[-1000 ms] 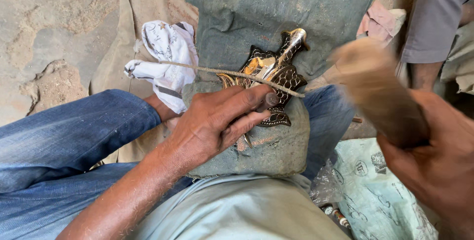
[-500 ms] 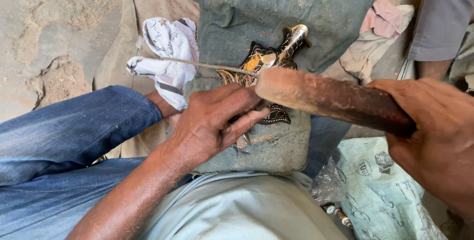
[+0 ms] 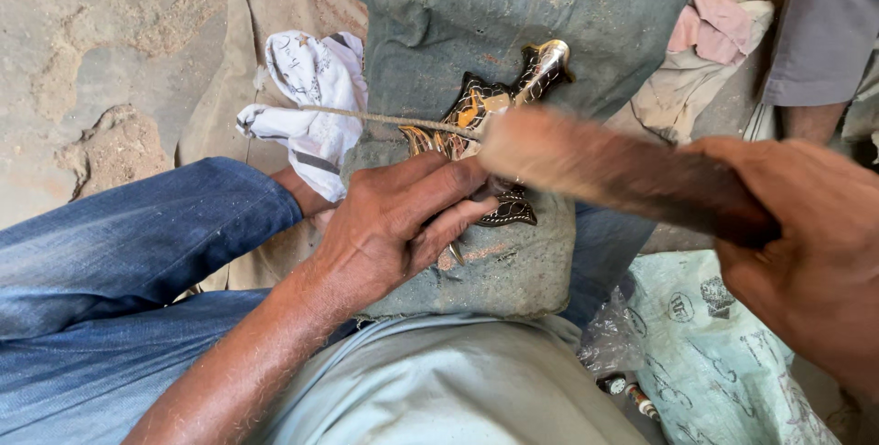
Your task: The person uses a hammer and chisel to engrave a decorative pattern onto a metal object secured to a cushion on their lap. They repeatedly strike the chisel to create scale-like designs on the surface.
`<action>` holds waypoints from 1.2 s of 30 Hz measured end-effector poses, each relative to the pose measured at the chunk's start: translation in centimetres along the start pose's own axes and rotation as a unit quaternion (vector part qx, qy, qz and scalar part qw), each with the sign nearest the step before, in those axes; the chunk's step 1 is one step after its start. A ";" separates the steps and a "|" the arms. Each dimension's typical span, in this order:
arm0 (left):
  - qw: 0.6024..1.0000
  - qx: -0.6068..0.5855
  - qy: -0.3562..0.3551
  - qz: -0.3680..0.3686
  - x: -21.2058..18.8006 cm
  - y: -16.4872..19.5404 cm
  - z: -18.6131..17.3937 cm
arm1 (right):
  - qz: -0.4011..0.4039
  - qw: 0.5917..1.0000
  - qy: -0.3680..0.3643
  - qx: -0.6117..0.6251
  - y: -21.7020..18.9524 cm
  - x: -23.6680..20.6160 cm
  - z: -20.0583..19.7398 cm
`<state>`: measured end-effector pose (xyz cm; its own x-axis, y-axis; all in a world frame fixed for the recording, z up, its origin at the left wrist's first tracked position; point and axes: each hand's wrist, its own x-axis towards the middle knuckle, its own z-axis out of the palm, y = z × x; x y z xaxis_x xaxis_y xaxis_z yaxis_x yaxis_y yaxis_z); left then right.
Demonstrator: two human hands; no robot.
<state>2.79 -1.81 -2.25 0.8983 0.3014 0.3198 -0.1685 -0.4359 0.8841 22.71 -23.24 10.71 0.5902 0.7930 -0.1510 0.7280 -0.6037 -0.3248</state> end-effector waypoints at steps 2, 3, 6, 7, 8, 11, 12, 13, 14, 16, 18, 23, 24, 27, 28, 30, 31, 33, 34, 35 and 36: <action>1.000 -0.011 0.000 -0.002 0.1 0.0 0.1 | -0.020 0.999 -0.020 -0.027 0.0 0.0 -0.6; 1.000 -0.007 0.001 -0.005 0.1 0.0 0.1 | -0.022 0.998 -0.040 -0.032 -0.1 0.1 -0.9; 1.000 0.004 0.001 -0.006 0.1 0.0 0.1 | -0.044 0.996 -0.041 -0.071 -0.8 0.5 -0.9; 1.000 0.003 0.002 -0.002 0.1 0.0 0.0 | -0.052 0.994 -0.030 -0.089 -0.9 0.6 -0.7; 1.000 0.002 0.007 -0.002 0.1 0.0 0.0 | -0.023 0.996 -0.030 -0.078 -1.1 0.5 -0.8; 0.999 0.009 -0.025 -0.029 0.0 0.0 -0.1 | 0.005 0.999 -0.029 -0.035 -0.9 0.0 -0.7; 1.000 0.004 -0.016 -0.015 0.0 0.0 -0.1 | -0.020 0.999 -0.016 -0.019 -0.8 -0.1 -0.5; 1.000 -0.002 -0.007 0.002 0.0 0.0 -0.1 | -0.045 0.999 0.000 -0.004 -0.5 -0.1 -0.4; 1.000 -0.008 0.003 0.017 0.1 -0.1 -0.1 | -0.004 1.000 -0.006 -0.006 -0.4 -0.3 -0.4; 1.000 0.003 -0.009 0.005 0.1 -0.1 -0.1 | 0.072 0.997 -0.027 -0.009 -0.2 -0.4 -0.4; 1.000 0.006 -0.014 0.001 0.1 -0.1 -0.1 | -0.037 0.999 0.003 -0.022 -0.2 -0.4 -0.4; 1.000 0.021 -0.019 -0.011 0.0 0.1 -0.2 | 0.017 1.000 0.025 0.009 -0.3 -0.6 -0.2; 1.000 0.019 -0.019 -0.007 0.1 0.1 -0.2 | -0.033 0.998 0.044 -0.024 -0.3 -0.7 0.0; 0.999 0.022 -0.025 0.003 0.3 0.3 -0.3 | -0.037 0.990 0.079 0.112 0.4 -0.8 0.5; 0.999 0.030 -0.029 0.000 0.3 0.4 -0.3 | -0.032 0.993 0.061 0.092 0.8 -0.7 0.5; 0.999 0.037 -0.023 0.009 0.3 0.8 -0.3 | -0.037 0.998 0.008 -0.053 1.3 -0.7 0.6; 0.999 0.036 -0.015 0.024 0.3 1.1 -0.3 | -0.042 0.983 -0.024 -0.177 1.6 -0.8 0.5; 1.000 0.008 0.023 0.004 0.8 1.2 0.1 | 0.044 0.989 0.037 0.137 1.6 -1.0 2.0; 0.998 -0.020 0.056 -0.037 1.1 1.4 0.4 | 0.082 0.952 0.060 0.290 1.5 -1.5 2.5; 0.991 -0.049 0.090 -0.086 1.3 1.6 0.7 | 0.055 0.914 0.095 0.390 1.3 -2.5 3.1; 0.988 -0.093 0.069 -0.105 1.9 1.6 0.9 | 0.028 0.864 0.128 0.487 0.9 -3.8 4.1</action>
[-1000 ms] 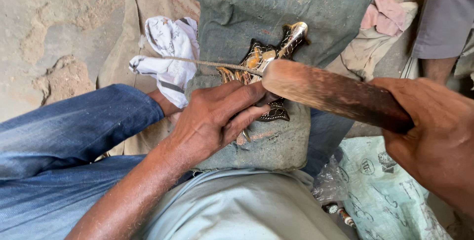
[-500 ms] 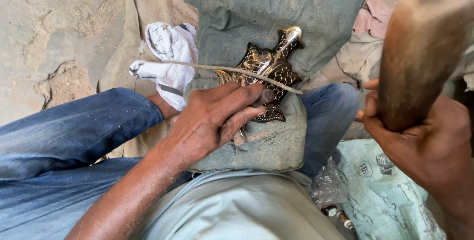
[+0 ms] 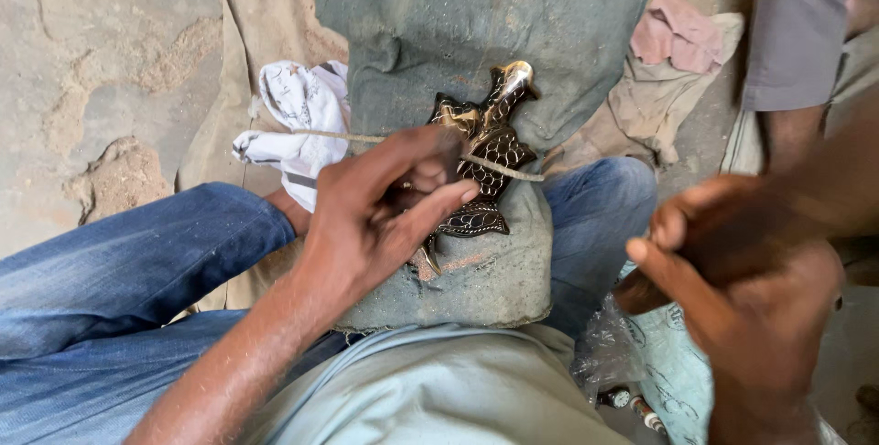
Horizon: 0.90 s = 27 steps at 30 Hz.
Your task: The person uses a hammer and chisel to engrave a decorative pattern onto a metal object secured to a cushion on their lap. They repeatedly strike the chisel to create scale-like designs on the surface.
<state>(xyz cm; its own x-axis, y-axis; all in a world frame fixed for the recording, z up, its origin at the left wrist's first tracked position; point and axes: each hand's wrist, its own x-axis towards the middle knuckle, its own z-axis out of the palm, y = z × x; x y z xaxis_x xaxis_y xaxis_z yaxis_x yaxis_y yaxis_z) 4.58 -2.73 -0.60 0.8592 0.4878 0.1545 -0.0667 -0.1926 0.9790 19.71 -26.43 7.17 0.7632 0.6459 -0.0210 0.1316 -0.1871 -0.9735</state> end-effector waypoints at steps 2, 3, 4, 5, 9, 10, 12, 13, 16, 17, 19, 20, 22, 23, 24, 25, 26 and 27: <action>0.995 -0.074 -0.053 -0.037 1.7 -0.4 0.4 | -0.069 0.991 0.013 0.116 2.4 -1.4 1.0; 0.996 -0.045 -0.073 -0.036 2.4 -0.6 0.7 | -0.108 0.987 0.002 0.117 4.3 -1.5 1.9; 0.995 -0.016 -0.096 -0.036 3.1 -0.7 1.0 | -0.106 0.986 -0.002 0.130 5.5 -1.7 1.9; 0.992 0.012 -0.120 -0.036 3.7 -0.8 1.3 | -0.105 0.984 -0.006 0.143 6.7 -1.7 1.9; 0.980 0.019 -0.192 -0.046 5.1 -1.0 2.1 | -0.014 0.987 0.059 0.150 7.3 -1.2 -1.4; 0.978 0.030 -0.202 -0.048 5.4 -1.0 2.2 | -0.015 0.987 0.087 0.131 6.8 -1.0 -2.6; 0.973 0.042 -0.220 -0.050 6.1 -0.9 2.4 | -0.025 0.988 0.102 0.114 6.3 -0.6 -4.2; 0.971 0.042 -0.229 -0.051 6.4 -0.9 2.5 | -0.017 0.989 0.096 0.108 6.3 -0.1 -4.8; 0.958 0.065 -0.269 -0.072 7.0 -0.4 3.0 | 0.081 0.995 0.059 0.030 7.3 1.8 -5.8; 0.952 0.075 -0.283 -0.084 7.1 -0.2 3.2 | 0.127 0.991 0.041 -0.006 7.6 2.2 -6.0; 0.963 0.084 -0.251 0.044 7.1 0.1 3.4 | 0.136 0.983 0.057 -0.107 8.2 2.7 -6.4; 0.963 0.088 -0.231 0.105 7.1 0.3 3.4 | 0.140 0.976 0.060 -0.157 8.5 2.9 -6.6; 0.959 0.105 -0.258 0.045 7.3 0.3 3.4 | 0.129 0.969 0.000 -0.209 9.0 3.3 -7.0; 0.955 0.112 -0.273 0.017 7.4 0.3 3.3 | 0.122 0.964 -0.027 -0.234 9.1 3.4 -7.2; 0.957 0.106 -0.271 0.018 7.6 0.3 3.3 | 0.116 0.964 -0.039 -0.234 9.3 3.4 -7.4; 0.958 0.098 -0.270 0.019 7.7 0.3 3.3 | 0.111 0.964 -0.050 -0.235 9.4 3.5 -7.5; 0.959 0.089 -0.267 0.017 7.8 0.3 3.4 | 0.106 0.964 -0.065 -0.237 9.4 3.5 -7.7; 0.956 0.100 -0.276 -0.009 7.8 0.3 3.4 | 0.124 0.975 -0.051 -0.176 9.4 3.4 -7.8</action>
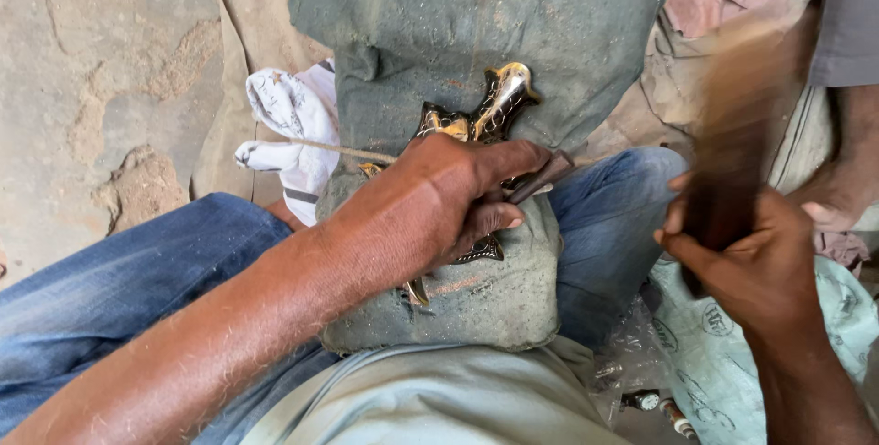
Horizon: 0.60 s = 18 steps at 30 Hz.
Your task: The person uses a hammer and chisel to engrave a decorative pattern onto a metal object secured to a cushion on their lap. They repeatedly strike the chisel to create scale-like designs on the surface.
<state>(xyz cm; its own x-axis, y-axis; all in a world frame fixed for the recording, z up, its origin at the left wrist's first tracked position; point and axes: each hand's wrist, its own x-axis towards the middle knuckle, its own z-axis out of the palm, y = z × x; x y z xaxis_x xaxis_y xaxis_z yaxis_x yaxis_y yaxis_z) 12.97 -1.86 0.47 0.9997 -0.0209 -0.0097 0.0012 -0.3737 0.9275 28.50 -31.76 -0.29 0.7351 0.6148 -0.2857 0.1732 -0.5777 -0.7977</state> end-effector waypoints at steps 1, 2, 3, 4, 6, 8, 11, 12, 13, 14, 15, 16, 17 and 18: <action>1.000 0.004 -0.012 -0.027 0.1 0.0 0.0 | 0.016 0.998 0.004 0.064 0.0 -0.1 -0.1; 0.998 0.008 -0.025 -0.053 0.1 0.1 -0.1 | 0.032 0.991 0.010 0.129 0.0 -0.2 -0.2; 0.999 0.008 -0.023 -0.041 0.0 0.1 -0.1 | 0.040 0.999 -0.016 0.031 -0.1 -0.3 -0.4; 0.999 0.008 -0.021 -0.028 0.0 0.1 -0.1 | 0.047 0.996 -0.040 -0.067 -0.2 -0.4 -0.6; 1.000 0.004 -0.021 -0.012 0.0 0.0 -0.2 | 0.051 0.994 -0.037 -0.086 -0.3 -0.7 -0.8; 1.000 -0.004 -0.018 -0.013 -0.1 -0.1 -0.1 | 0.043 0.996 0.006 0.072 -0.4 -0.9 -1.0; 0.999 0.025 0.008 0.041 -0.2 -0.3 -0.1 | 0.035 0.977 -0.073 -0.199 -0.4 -1.0 -1.0; 0.999 0.023 -0.001 0.033 -0.1 -0.3 -0.1 | 0.042 0.992 -0.046 -0.111 -0.3 -1.1 -1.0; 0.999 0.020 -0.008 0.023 -0.1 -0.4 0.0 | 0.049 0.998 -0.021 -0.024 -0.2 -1.1 -0.9; 1.000 0.017 -0.013 0.012 -0.1 -0.3 0.0 | 0.055 0.997 0.002 0.062 -0.1 -1.2 -0.7; 1.000 0.021 -0.016 0.008 0.0 -0.4 0.0 | 0.046 0.998 -0.027 -0.016 0.0 -1.3 -0.7; 0.999 0.027 -0.020 0.004 0.0 -0.3 -0.1 | 0.037 0.994 -0.054 -0.091 0.0 -1.4 -0.7; 0.999 0.034 -0.028 0.003 0.0 -0.3 -0.1 | 0.030 0.983 -0.077 -0.164 0.0 -1.5 -0.6; 0.999 0.034 -0.024 0.018 0.1 -0.3 -0.2 | 0.041 0.994 -0.045 -0.094 0.0 -1.7 -0.5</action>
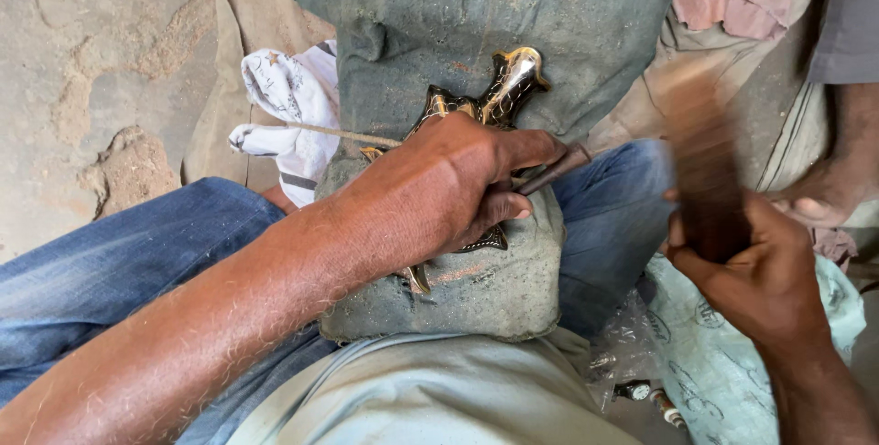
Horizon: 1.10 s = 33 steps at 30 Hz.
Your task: The person uses a hammer and chisel to engrave a decorative pattern onto a metal object secured to a cushion on their lap. They repeatedly strike the chisel to create scale-like designs on the surface.
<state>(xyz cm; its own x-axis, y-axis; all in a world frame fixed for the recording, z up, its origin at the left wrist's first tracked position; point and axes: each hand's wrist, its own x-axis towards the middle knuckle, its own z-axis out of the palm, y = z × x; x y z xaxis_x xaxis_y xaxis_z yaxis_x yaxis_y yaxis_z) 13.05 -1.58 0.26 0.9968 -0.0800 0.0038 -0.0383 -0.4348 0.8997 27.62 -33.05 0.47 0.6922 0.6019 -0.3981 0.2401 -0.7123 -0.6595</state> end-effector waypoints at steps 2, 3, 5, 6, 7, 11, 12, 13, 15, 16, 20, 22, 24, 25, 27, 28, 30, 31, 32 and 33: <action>0.999 0.001 0.020 0.026 -0.1 0.1 -0.1 | 0.014 0.989 0.049 0.140 -0.2 -0.1 0.3; 1.000 -0.005 0.013 0.008 -0.1 0.1 -0.1 | 0.010 0.998 0.041 0.048 -0.3 -0.1 0.4; 1.000 -0.016 -0.009 -0.021 -0.2 0.1 -0.1 | 0.003 0.991 0.029 -0.131 -0.5 0.0 0.5; 1.000 -0.007 -0.013 -0.018 -0.1 0.1 0.0 | -0.001 0.998 0.035 -0.044 -0.5 0.0 0.6; 1.000 0.001 -0.015 -0.017 0.0 0.0 0.0 | -0.005 0.998 0.038 0.042 -0.6 0.1 0.7; 1.000 -0.006 0.009 0.022 -0.1 -0.2 0.0 | 0.014 0.996 0.024 -0.090 -0.6 -0.1 0.9; 0.999 -0.001 0.010 0.032 -0.2 -0.2 0.0 | 0.001 0.999 0.034 -0.042 -0.5 -0.2 1.0; 0.999 0.003 0.015 0.041 -0.3 -0.2 0.0 | -0.014 0.999 0.042 0.004 -0.5 -0.3 1.0; 0.999 0.004 0.015 0.028 -0.5 -0.2 0.0 | -0.024 0.997 0.047 0.049 -0.5 -0.5 1.1; 1.000 0.001 0.006 0.010 -0.6 -0.2 0.1 | -0.017 0.998 0.047 0.048 -0.5 -0.6 1.1; 1.000 0.009 -0.002 0.001 -0.5 -0.1 0.0 | -0.076 0.994 0.031 0.071 -0.5 -0.6 1.1; 1.000 0.006 0.018 0.019 -0.6 -0.1 0.0 | -0.030 0.997 0.045 0.048 -0.6 -0.5 1.2; 1.000 0.005 0.012 0.026 -0.6 -0.1 0.0 | -0.022 0.998 0.064 0.016 -0.6 -0.6 1.2; 1.000 0.004 0.004 0.016 -0.6 -0.1 0.0 | -0.044 0.997 0.067 -0.006 -0.6 -0.6 1.2; 1.000 0.002 0.003 0.005 -0.8 -0.1 0.0 | -0.051 0.997 0.061 0.025 -0.6 -0.6 1.3; 1.000 0.002 0.005 0.010 -0.8 -0.1 0.1 | -0.035 0.995 0.059 0.078 -0.6 -0.6 1.4; 1.000 0.000 0.002 0.014 -0.7 -0.2 0.1 | -0.017 0.996 0.057 0.070 -0.7 -0.6 1.6; 1.000 -0.007 0.003 0.004 -0.7 -0.2 0.1 | -0.016 0.999 0.049 0.007 -0.8 -0.6 1.6; 1.000 -0.012 0.002 -0.006 -0.7 -0.3 0.1 | -0.015 0.998 0.040 -0.054 -0.9 -0.5 1.6; 1.000 -0.014 0.006 -0.006 -0.8 -0.3 0.1 | -0.011 0.999 0.050 0.012 -1.0 -0.4 1.7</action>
<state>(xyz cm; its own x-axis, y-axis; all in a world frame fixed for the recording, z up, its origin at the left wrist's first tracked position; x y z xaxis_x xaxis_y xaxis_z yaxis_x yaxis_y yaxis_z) 12.29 -1.49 -0.02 0.9979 -0.0641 -0.0029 -0.0238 -0.4113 0.9112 25.91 -31.95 0.22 0.7523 0.5766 -0.3187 0.2400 -0.6903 -0.6826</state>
